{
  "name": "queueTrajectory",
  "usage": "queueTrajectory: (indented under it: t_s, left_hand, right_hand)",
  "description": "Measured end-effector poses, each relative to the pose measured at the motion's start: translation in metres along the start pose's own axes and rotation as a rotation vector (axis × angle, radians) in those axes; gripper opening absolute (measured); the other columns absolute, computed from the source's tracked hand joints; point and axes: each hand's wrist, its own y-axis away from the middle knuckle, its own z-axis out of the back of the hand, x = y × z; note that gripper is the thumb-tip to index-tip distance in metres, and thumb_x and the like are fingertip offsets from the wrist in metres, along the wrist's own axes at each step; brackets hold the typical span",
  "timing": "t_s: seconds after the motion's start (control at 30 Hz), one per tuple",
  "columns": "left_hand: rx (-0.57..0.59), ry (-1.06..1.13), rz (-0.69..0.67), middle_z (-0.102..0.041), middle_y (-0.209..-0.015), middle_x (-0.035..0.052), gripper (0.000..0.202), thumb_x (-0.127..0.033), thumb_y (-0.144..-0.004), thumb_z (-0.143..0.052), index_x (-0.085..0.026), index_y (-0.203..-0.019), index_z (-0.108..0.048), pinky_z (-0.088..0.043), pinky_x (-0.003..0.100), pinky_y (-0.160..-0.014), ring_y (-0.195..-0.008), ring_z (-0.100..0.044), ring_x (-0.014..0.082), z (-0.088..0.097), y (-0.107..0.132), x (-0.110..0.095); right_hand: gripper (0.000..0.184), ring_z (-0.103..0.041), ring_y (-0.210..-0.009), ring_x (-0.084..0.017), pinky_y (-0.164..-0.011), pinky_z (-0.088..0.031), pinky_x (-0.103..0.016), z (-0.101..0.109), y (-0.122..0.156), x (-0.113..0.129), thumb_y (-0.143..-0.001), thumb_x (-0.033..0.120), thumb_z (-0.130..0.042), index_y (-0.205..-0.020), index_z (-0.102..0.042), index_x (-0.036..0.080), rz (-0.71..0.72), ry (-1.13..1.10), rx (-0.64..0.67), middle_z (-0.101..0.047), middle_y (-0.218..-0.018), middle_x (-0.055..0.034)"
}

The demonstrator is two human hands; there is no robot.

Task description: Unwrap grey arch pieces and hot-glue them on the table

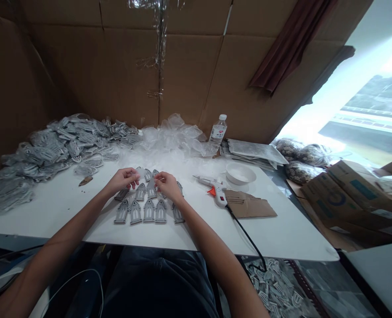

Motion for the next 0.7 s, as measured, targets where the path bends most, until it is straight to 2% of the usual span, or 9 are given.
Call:
queueTrajectory:
  t_s: [0.33,0.57,0.7]
  left_hand:
    - [-0.012,-0.011,-0.012,-0.067,-0.062,0.0027,0.050,-0.060,-0.066,-0.077,-0.016,-0.081,-0.057,-0.039,0.020,-0.043,-0.048,-0.059,0.0122,0.000,0.000,0.000]
    - [-0.003,-0.018,-0.015,-0.067,-0.063,0.0027,0.049,-0.059,-0.067,-0.078,-0.016,-0.081,-0.057,-0.040,0.020,-0.043,-0.048,-0.059,0.0121,0.001,0.001,-0.001]
    - [0.003,-0.019,-0.014,-0.067,-0.063,0.0029,0.048,-0.057,-0.068,-0.078,-0.016,-0.081,-0.058,-0.040,0.021,-0.043,-0.048,-0.059,0.0125,0.001,0.001,-0.002]
  right_hand:
    - [0.014,-0.060,-0.089,-0.017,-0.074,-0.051,-0.029,0.001,0.008,0.009,-0.087,0.027,-0.054,-0.091,-0.066,0.020,0.262,0.196,0.021,-0.066,-0.093,-0.0057]
    - [0.019,-0.061,-0.088,-0.017,-0.079,-0.047,-0.028,0.008,0.010,0.011,-0.086,0.017,-0.050,-0.092,-0.066,0.024,0.399,0.349,0.114,-0.066,-0.094,-0.0044]
    - [0.023,-0.061,-0.088,-0.018,-0.082,-0.047,-0.029,0.010,0.011,0.012,-0.091,0.018,-0.047,-0.098,-0.068,0.024,0.432,0.423,0.099,-0.066,-0.098,-0.0064]
